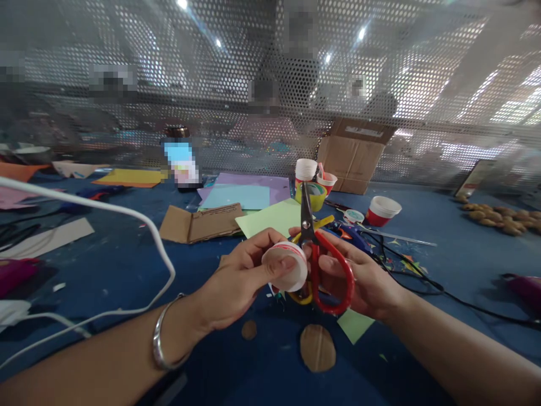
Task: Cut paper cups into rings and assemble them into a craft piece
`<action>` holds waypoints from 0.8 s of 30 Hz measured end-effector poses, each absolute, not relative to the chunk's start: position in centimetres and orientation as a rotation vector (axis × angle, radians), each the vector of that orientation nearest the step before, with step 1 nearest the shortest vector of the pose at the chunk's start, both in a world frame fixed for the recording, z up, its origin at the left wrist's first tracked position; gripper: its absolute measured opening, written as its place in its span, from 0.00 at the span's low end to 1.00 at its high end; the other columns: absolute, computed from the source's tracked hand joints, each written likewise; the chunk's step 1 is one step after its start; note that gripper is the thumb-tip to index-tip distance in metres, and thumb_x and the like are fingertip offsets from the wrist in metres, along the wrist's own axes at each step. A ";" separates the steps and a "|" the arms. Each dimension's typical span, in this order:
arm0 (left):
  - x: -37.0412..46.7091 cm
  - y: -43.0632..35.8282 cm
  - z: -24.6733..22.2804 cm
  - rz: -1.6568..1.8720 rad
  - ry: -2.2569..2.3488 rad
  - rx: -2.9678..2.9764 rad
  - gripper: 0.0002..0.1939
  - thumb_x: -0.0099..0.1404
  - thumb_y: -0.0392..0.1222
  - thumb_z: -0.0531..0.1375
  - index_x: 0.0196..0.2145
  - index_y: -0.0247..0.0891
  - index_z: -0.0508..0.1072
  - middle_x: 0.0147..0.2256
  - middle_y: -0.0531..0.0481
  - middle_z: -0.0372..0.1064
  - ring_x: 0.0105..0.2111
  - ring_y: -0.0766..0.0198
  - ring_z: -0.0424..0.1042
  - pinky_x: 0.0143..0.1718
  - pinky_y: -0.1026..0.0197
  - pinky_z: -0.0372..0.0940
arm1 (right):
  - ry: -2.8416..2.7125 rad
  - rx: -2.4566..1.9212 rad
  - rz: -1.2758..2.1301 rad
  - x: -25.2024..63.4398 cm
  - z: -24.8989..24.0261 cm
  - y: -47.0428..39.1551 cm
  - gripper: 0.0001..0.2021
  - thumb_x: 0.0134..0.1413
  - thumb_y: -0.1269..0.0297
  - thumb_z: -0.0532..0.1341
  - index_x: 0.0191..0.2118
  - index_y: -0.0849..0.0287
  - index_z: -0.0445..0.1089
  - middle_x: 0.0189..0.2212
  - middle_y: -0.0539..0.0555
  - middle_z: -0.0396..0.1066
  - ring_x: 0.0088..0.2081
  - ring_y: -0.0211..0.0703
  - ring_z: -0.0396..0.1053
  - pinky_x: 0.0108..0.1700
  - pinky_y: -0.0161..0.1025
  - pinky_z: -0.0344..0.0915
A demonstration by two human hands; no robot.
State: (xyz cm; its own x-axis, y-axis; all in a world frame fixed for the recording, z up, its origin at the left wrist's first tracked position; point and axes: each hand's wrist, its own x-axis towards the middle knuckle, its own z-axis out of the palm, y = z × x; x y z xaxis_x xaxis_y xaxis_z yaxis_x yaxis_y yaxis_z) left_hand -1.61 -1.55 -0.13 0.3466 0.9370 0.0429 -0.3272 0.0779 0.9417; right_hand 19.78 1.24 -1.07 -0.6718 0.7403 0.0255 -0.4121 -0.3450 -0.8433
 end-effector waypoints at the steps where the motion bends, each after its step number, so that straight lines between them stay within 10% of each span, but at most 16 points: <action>1: -1.6 -1.6 -0.2 1.072 0.707 1.090 0.16 0.64 0.48 0.73 0.33 0.38 0.73 0.28 0.56 0.69 0.27 0.71 0.62 0.28 0.67 0.58 | -1.161 -0.469 2.054 19.7 -1.1 1.2 0.18 0.62 0.66 0.71 0.56 0.50 0.76 0.39 0.49 0.75 0.36 0.38 0.78 0.42 0.37 0.76; 10: -1.8 -1.4 -0.9 1.156 0.848 1.169 0.12 0.68 0.49 0.70 0.36 0.38 0.75 0.45 0.49 0.76 0.38 0.65 0.73 0.36 0.65 0.67 | -1.132 -0.549 1.906 19.5 -0.7 1.3 0.11 0.58 0.65 0.74 0.45 0.56 0.75 0.31 0.47 0.74 0.27 0.33 0.74 0.29 0.28 0.72; 24: -2.1 -0.3 -0.9 1.168 1.125 1.221 0.14 0.66 0.52 0.67 0.37 0.41 0.69 0.33 0.54 0.72 0.30 0.65 0.71 0.24 0.67 0.67 | -1.201 -0.506 1.966 20.2 -1.6 1.9 0.17 0.64 0.49 0.69 0.45 0.58 0.73 0.32 0.49 0.77 0.23 0.31 0.74 0.26 0.26 0.70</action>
State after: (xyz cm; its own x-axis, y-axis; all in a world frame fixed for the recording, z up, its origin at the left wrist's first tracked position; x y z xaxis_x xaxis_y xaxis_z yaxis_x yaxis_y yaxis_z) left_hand -2.08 -0.35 -0.88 0.0795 0.9968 0.0027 -0.0347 0.0001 0.9994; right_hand 20.22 1.91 -1.61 -0.6305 0.7744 0.0538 -0.4014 -0.2660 -0.8764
